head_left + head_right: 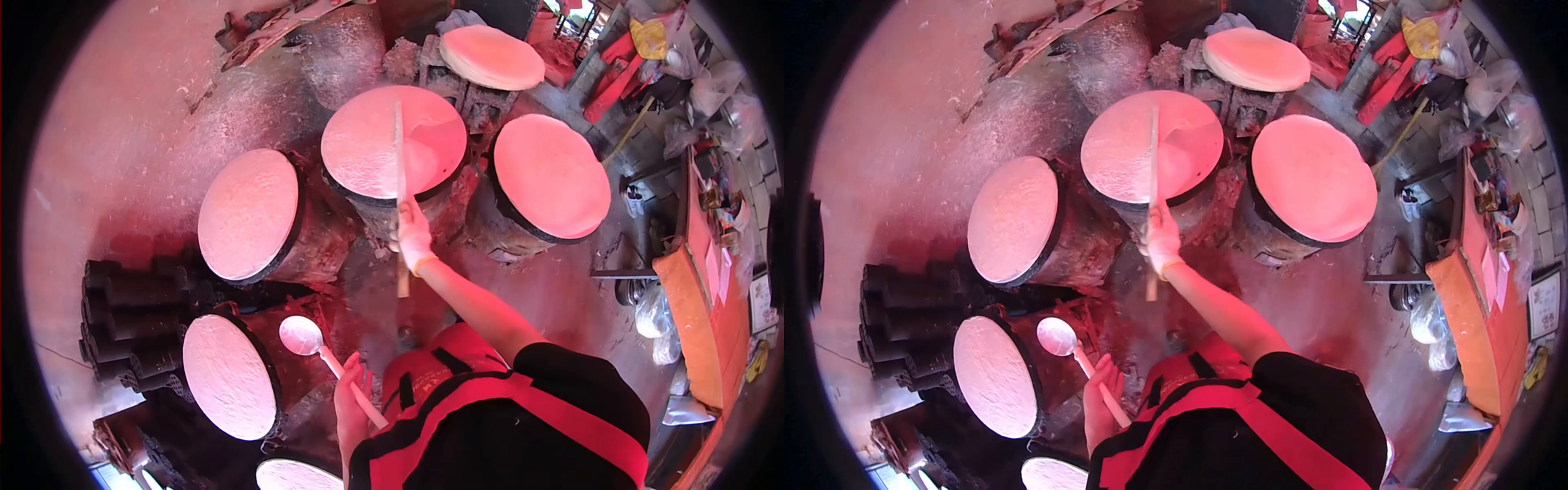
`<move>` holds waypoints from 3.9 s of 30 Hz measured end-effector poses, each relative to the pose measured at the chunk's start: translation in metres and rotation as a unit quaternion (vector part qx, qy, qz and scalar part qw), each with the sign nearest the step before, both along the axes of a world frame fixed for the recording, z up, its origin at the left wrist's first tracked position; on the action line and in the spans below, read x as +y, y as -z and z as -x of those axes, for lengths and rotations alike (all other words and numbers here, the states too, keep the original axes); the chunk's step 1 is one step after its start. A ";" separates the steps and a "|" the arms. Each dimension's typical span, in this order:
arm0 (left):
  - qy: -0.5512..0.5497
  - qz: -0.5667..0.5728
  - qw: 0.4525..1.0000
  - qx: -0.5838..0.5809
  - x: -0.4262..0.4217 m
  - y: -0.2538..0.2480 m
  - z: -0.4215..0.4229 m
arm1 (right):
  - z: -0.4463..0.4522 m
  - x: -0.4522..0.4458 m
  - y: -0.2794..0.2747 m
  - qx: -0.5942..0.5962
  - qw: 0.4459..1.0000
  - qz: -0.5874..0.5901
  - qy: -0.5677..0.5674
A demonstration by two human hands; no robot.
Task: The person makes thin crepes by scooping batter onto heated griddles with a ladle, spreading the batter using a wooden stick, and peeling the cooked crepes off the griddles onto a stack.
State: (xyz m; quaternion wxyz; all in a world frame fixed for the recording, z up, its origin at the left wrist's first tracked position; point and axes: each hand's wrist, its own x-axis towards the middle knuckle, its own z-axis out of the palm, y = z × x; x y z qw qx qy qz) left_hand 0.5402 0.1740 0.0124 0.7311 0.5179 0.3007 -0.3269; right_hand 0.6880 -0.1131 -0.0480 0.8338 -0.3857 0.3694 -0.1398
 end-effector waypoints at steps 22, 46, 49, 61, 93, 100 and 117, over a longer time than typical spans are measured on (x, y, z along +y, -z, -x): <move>-0.004 0.062 0.997 0.044 -0.155 0.012 -0.036 | 0.100 -0.179 -0.003 0.009 0.955 0.059 -0.291; 0.092 0.092 0.991 -0.032 -0.209 -0.010 -0.074 | 0.044 -0.237 -0.012 0.032 0.965 0.239 -0.104; 0.123 0.078 0.989 -0.035 -0.212 -0.010 -0.081 | 0.045 -0.254 -0.021 0.057 0.973 0.120 -0.190; 0.150 -0.010 0.985 -0.083 -0.298 0.021 -0.181 | 0.110 -0.213 0.000 0.026 0.988 0.073 -0.132; 0.141 0.181 0.966 0.119 -0.196 -0.080 -0.082 | 0.221 -0.387 -0.081 0.306 0.674 0.660 -0.127; -0.080 0.362 0.901 0.224 -0.275 -0.110 -0.018 | 0.206 -0.590 -0.029 0.337 0.642 0.687 -0.037; -0.039 0.306 0.937 0.163 -0.353 -0.118 -0.026 | 0.127 -0.628 -0.194 0.085 0.792 0.585 -0.150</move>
